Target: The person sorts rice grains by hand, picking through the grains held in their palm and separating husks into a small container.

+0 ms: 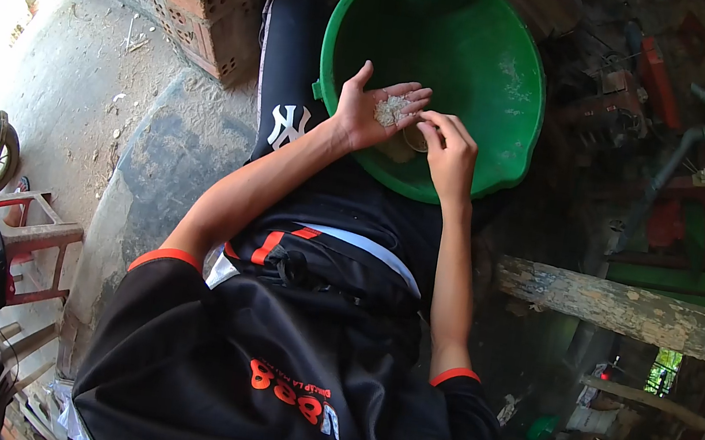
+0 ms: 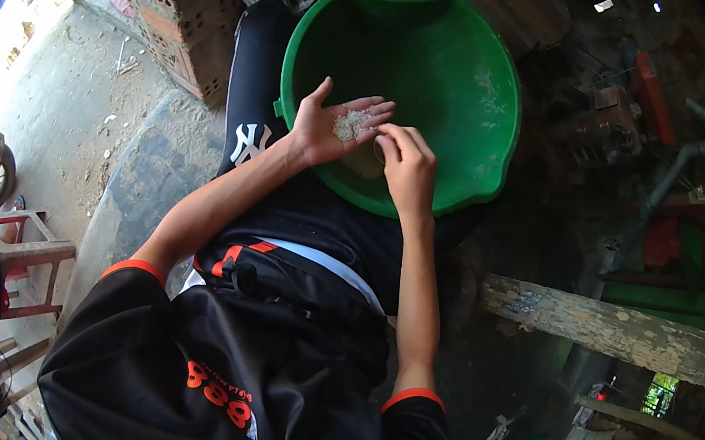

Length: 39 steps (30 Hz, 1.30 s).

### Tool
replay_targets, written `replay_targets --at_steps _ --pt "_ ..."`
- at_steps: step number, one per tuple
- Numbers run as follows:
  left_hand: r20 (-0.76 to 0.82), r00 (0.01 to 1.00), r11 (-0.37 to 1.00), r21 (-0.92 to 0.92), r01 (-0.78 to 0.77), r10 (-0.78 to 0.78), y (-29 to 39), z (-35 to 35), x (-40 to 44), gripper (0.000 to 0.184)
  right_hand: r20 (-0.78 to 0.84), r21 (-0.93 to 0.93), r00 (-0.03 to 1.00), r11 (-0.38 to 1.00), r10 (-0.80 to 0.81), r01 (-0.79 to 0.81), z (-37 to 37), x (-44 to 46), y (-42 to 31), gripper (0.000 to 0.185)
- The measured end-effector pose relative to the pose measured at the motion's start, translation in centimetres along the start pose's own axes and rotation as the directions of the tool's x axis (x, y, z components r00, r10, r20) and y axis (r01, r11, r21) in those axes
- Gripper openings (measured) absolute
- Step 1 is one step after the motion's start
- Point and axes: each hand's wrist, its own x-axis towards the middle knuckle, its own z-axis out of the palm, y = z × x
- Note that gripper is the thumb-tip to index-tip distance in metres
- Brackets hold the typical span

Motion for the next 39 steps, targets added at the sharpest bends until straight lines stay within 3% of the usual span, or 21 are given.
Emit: replay_targets --at_steps 3,17,27,29,34,37,39 --pt "-0.048 0.999 1.000 -0.003 -0.019 0.019 -0.3 0.9 -0.2 0.094 0.041 0.064 0.987 0.986 -0.156 0.153 1.0 0.1 -1.1 0.010" --pt "-0.025 0.999 0.995 0.093 -0.028 0.030 -0.3 0.2 0.1 0.099 0.136 -0.029 0.976 0.984 -0.172 0.178 2.7 -0.2 -0.2 0.009" --pt "-0.014 1.000 0.999 0.038 -0.013 0.013 -0.3 0.1 0.2 0.098 0.139 -0.074 0.973 0.978 -0.183 0.195 3.0 -0.1 0.1 0.008" --pt "-0.040 0.998 0.999 0.015 -0.040 0.040 -0.3 0.1 0.2 0.095 -0.013 0.057 0.991 0.989 -0.137 0.137 2.7 -0.2 0.0 0.007" --pt "-0.089 0.991 0.995 0.013 -0.103 0.104 0.0 -0.3 0.4 0.091 -0.220 0.057 0.967 0.991 0.132 -0.123 1.3 -0.7 3.7 0.004" --pt "-0.075 0.992 0.995 -0.005 -0.100 0.100 0.1 -0.1 0.4 0.090 -0.109 -0.099 0.969 0.967 0.223 -0.234 0.8 -1.2 7.0 0.005" --pt "-0.068 0.993 0.995 -0.007 -0.098 0.098 0.1 -0.1 0.4 0.090 -0.114 -0.154 0.978 0.969 0.177 -0.193 0.7 -1.6 7.7 0.006"
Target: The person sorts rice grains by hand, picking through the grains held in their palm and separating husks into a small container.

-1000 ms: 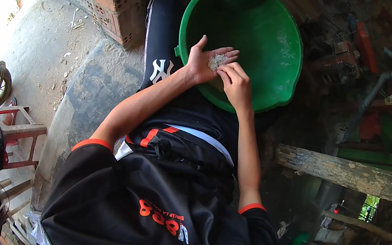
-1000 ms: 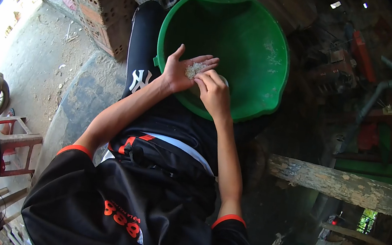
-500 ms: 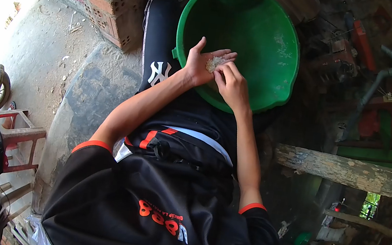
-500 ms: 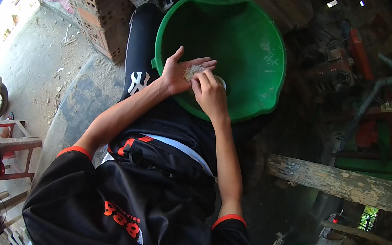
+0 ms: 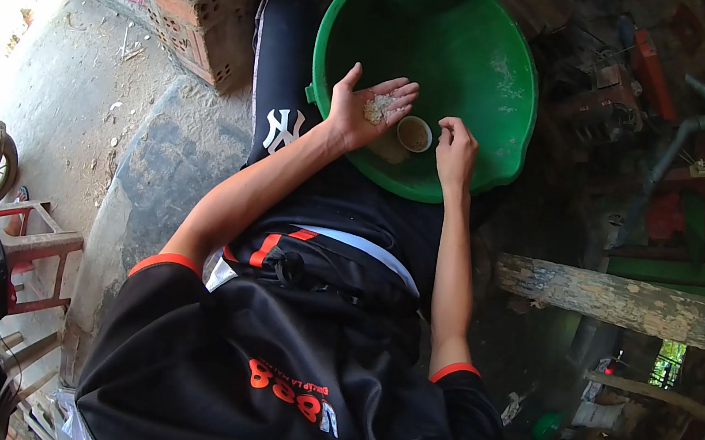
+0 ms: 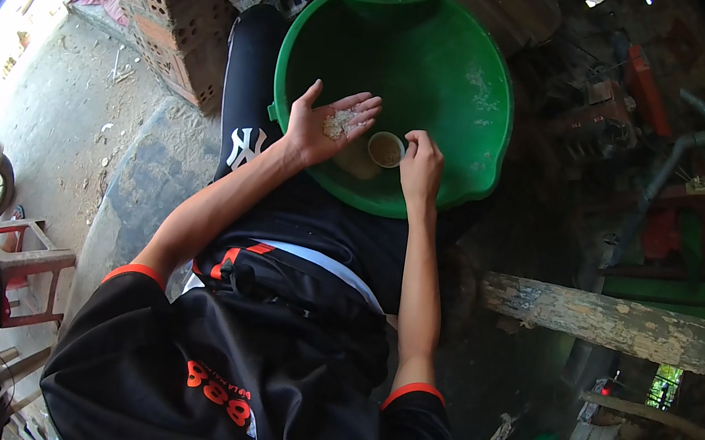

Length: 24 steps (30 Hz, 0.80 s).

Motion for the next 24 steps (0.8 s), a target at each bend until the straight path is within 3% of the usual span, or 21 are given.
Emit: replay_targets --at_steps 2,7,10,12,24 --pt "0.010 0.999 0.999 0.016 0.034 -0.034 0.0 0.1 -0.2 0.092 -0.006 -0.047 0.999 0.998 -0.045 0.045 -0.2 0.4 -1.1 0.007" --pt "0.002 0.998 0.994 0.089 0.065 -0.065 -0.2 0.5 -0.4 0.098 0.090 0.221 0.987 0.969 -0.130 0.108 -1.6 0.9 -7.9 0.011" --pt "-0.008 0.997 0.990 0.115 0.076 -0.075 -0.3 0.8 -0.8 0.101 0.081 0.245 0.942 0.923 -0.326 0.298 -0.6 0.9 -9.8 0.011" --pt "-0.011 0.997 0.988 0.135 0.076 -0.076 -0.4 1.1 -1.0 0.103 0.123 0.241 0.922 0.912 -0.367 0.331 0.3 0.8 -10.3 0.012" --pt "-0.001 1.000 0.982 0.186 0.021 -0.022 -0.2 1.9 -1.4 0.099 0.180 0.070 0.927 0.944 -0.329 0.322 3.0 0.9 -10.6 0.012"
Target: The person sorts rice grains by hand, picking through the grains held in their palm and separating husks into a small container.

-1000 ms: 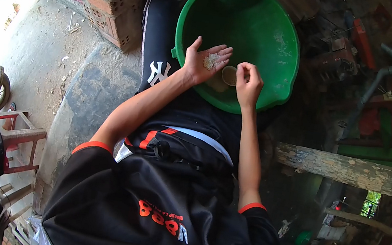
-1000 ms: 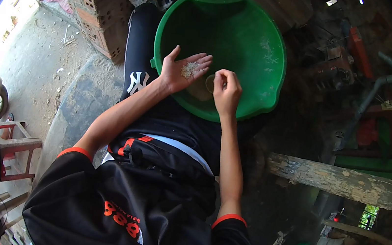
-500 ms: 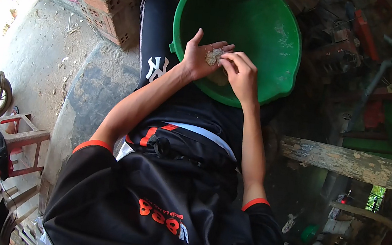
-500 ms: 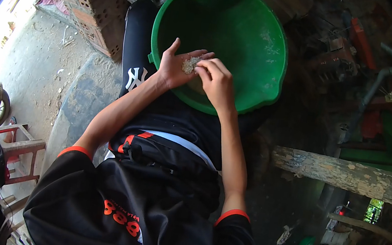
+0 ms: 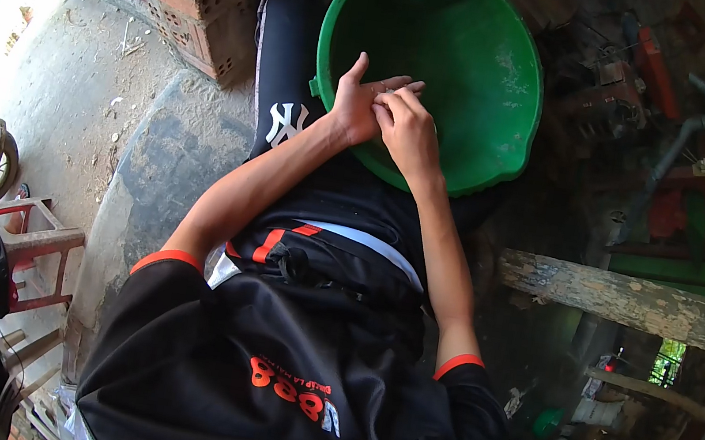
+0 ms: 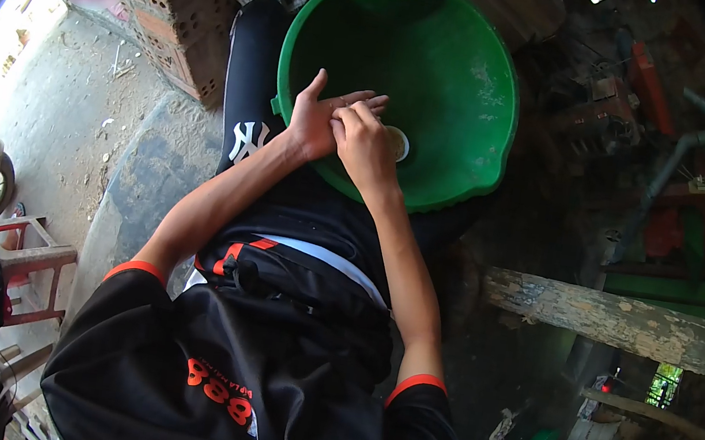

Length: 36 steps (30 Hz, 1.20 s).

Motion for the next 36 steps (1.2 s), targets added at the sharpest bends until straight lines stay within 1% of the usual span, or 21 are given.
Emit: replay_targets --at_steps 3,5,6,8,9,10,12,13,14,16,17,18,20,23,26,28,30,31,32,34,36 --pt "0.037 0.999 1.000 -0.007 0.005 -0.004 0.1 -0.6 0.3 0.099 0.002 0.037 1.000 0.999 0.012 -0.012 0.4 0.1 0.4 0.010" --pt "0.039 0.999 0.999 -0.035 0.005 -0.004 0.0 -0.4 0.2 0.099 0.018 0.192 0.995 0.976 0.101 -0.102 0.3 0.4 0.4 0.006" --pt "0.041 0.999 0.998 -0.062 0.008 -0.005 0.0 -0.2 0.2 0.099 0.018 0.191 0.995 0.977 0.096 -0.098 0.2 0.6 0.4 0.006" --pt "0.044 0.999 0.997 -0.081 0.016 -0.013 0.0 -0.2 0.2 0.099 0.052 0.401 0.965 0.879 0.259 -0.257 0.1 0.5 1.0 0.005" --pt "0.045 0.999 0.995 -0.099 0.028 -0.023 0.0 -0.2 0.2 0.099 0.034 0.503 0.965 0.831 0.258 -0.240 0.5 0.6 1.7 0.007" --pt "0.045 0.999 0.995 -0.099 0.027 -0.023 0.1 -0.2 0.2 0.099 0.034 0.503 0.966 0.831 0.258 -0.240 0.2 0.7 1.7 0.007" --pt "0.049 0.998 0.997 -0.067 0.031 -0.027 0.1 -0.2 0.2 0.099 0.191 0.711 0.900 0.577 0.393 -0.403 -0.4 1.0 1.8 0.007" --pt "0.050 0.998 0.997 -0.067 0.031 -0.028 0.0 -0.7 0.5 0.099 0.258 0.759 0.876 0.475 0.407 -0.444 -1.0 1.1 1.7 0.009" --pt "0.084 0.996 0.996 -0.075 0.040 -0.033 0.0 -1.2 0.7 0.099 0.258 0.759 0.877 0.476 0.406 -0.444 -1.3 1.1 1.7 0.009" --pt "0.117 0.992 0.995 -0.085 0.047 -0.037 0.1 -1.8 0.9 0.100 0.343 0.839 0.863 0.291 0.372 -0.459 -1.7 1.1 1.8 0.011" --pt "0.155 0.987 0.995 -0.086 0.050 -0.036 0.2 -1.9 0.8 0.100 0.374 0.850 0.853 0.234 0.364 -0.473 -1.8 1.0 1.8 0.012" --pt "0.193 0.981 0.995 -0.087 0.054 -0.036 0.2 -1.9 0.8 0.100 0.374 0.849 0.852 0.234 0.365 -0.473 -1.9 1.0 1.9 0.012" --pt "0.148 0.988 0.996 -0.081 0.043 -0.031 0.1 -1.1 0.4 0.099 0.427 0.876 0.845 0.083 0.324 -0.474 -1.9 0.7 2.4 0.011" --pt "0.104 0.994 0.994 -0.103 0.038 -0.028 0.1 -0.5 0.2 0.098 0.460 0.877 0.843 0.004 0.279 -0.480 -2.1 0.2 3.2 0.011" --pt "0.100 0.994 0.981 -0.187 0.056 -0.037 0.3 -0.9 0.6 0.099 0.429 0.893 0.841 -0.011 0.331 -0.451 -2.4 -0.7 4.3 0.011" --pt "0.095 0.995 0.969 -0.239 0.065 -0.043 0.3 -1.4 0.8 0.100 0.354 0.899 0.798 0.058 0.487 -0.434 -2.5 -1.3 5.4 0.011" --pt "0.102 0.994 0.986 -0.162 0.041 -0.025 0.3 -1.6 0.9 0.100 0.204 0.860 0.731 0.237 0.652 -0.451 -2.7 -1.8 6.8 0.009" --pt "0.103 0.994 0.986 -0.161 0.046 -0.029 0.3 -1.6 0.9 0.100 0.152 0.833 0.712 0.299 0.686 -0.466 -2.9 -2.0 7.6 0.010" --pt "0.092 0.995 0.987 -0.159 0.040 -0.026 0.4 -1.5 0.9 0.100 0.149 0.833 0.710 0.300 0.688 -0.465 -2.8 -2.4 8.7 0.010" --pt "0.079 0.997 0.988 -0.153 0.037 -0.026 0.3 -1.3 0.8 0.100 0.073 0.602 0.701 0.529 0.709 -0.598 -2.2 -3.2 10.8 0.014" --pt "0.062 0.998 0.987 -0.154 0.034 -0.025 0.4 -1.3 0.8 0.099 0.076 0.531 0.698 0.564 0.712 -0.632 -1.6 -3.8 11.7 0.017"
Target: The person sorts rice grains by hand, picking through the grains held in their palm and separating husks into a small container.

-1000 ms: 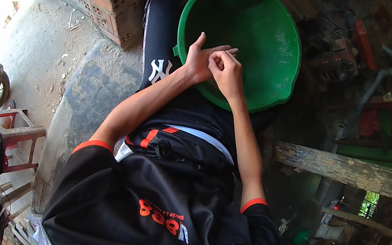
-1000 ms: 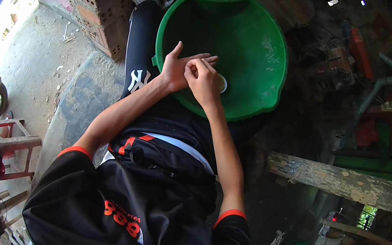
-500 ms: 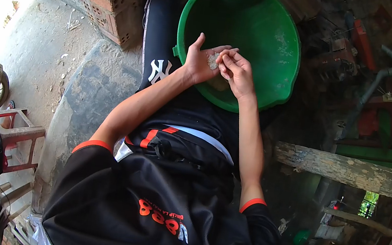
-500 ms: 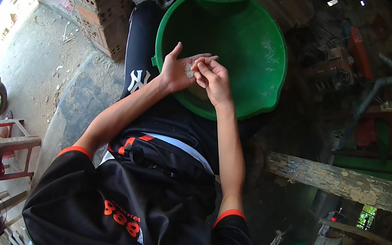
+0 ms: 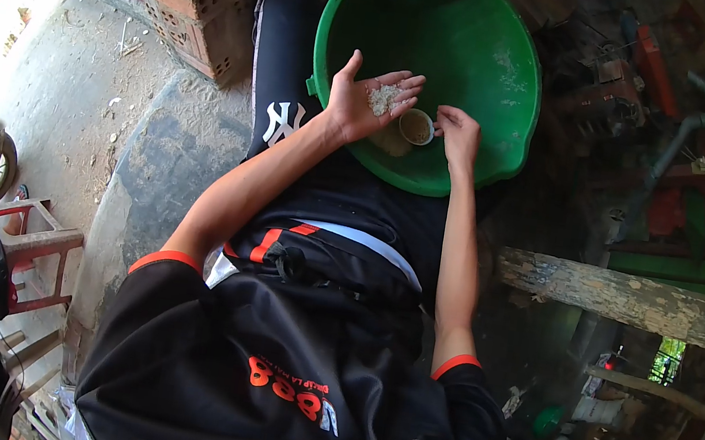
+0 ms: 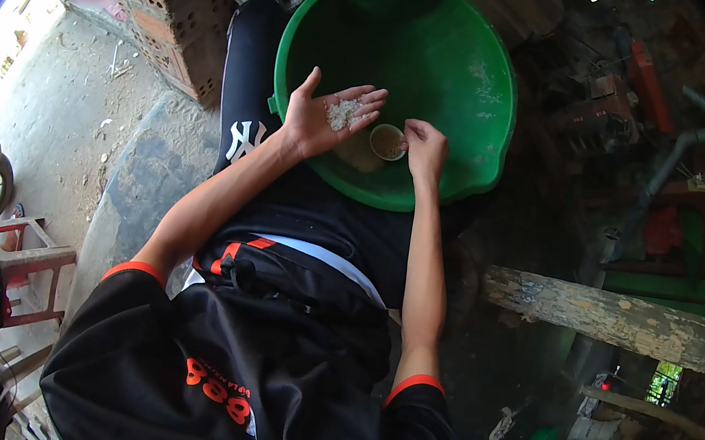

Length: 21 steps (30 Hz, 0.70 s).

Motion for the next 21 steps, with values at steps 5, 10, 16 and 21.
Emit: replay_targets --at_steps 5,10,16,21 --pt "0.004 1.000 1.000 0.006 -0.021 0.020 -0.1 -0.1 -0.1 0.098 -0.036 -0.222 0.976 0.954 -0.214 0.201 1.6 -2.0 -2.4 0.012" --pt "-0.050 0.998 0.998 0.059 -0.020 0.023 -0.3 -0.3 0.0 0.104 0.190 -0.240 0.789 0.752 -0.584 0.614 3.5 -4.7 -8.6 0.010" --pt "-0.008 1.000 0.986 0.163 -0.021 0.022 -0.2 0.1 -0.4 0.107 0.373 -0.299 0.692 0.627 -0.618 0.720 6.4 -5.2 -8.7 0.011" --pt "-0.030 0.999 0.984 0.176 -0.027 0.033 -0.2 0.2 -0.4 0.107 0.349 -0.354 0.702 0.606 -0.621 0.713 7.8 -4.9 -8.1 0.012"
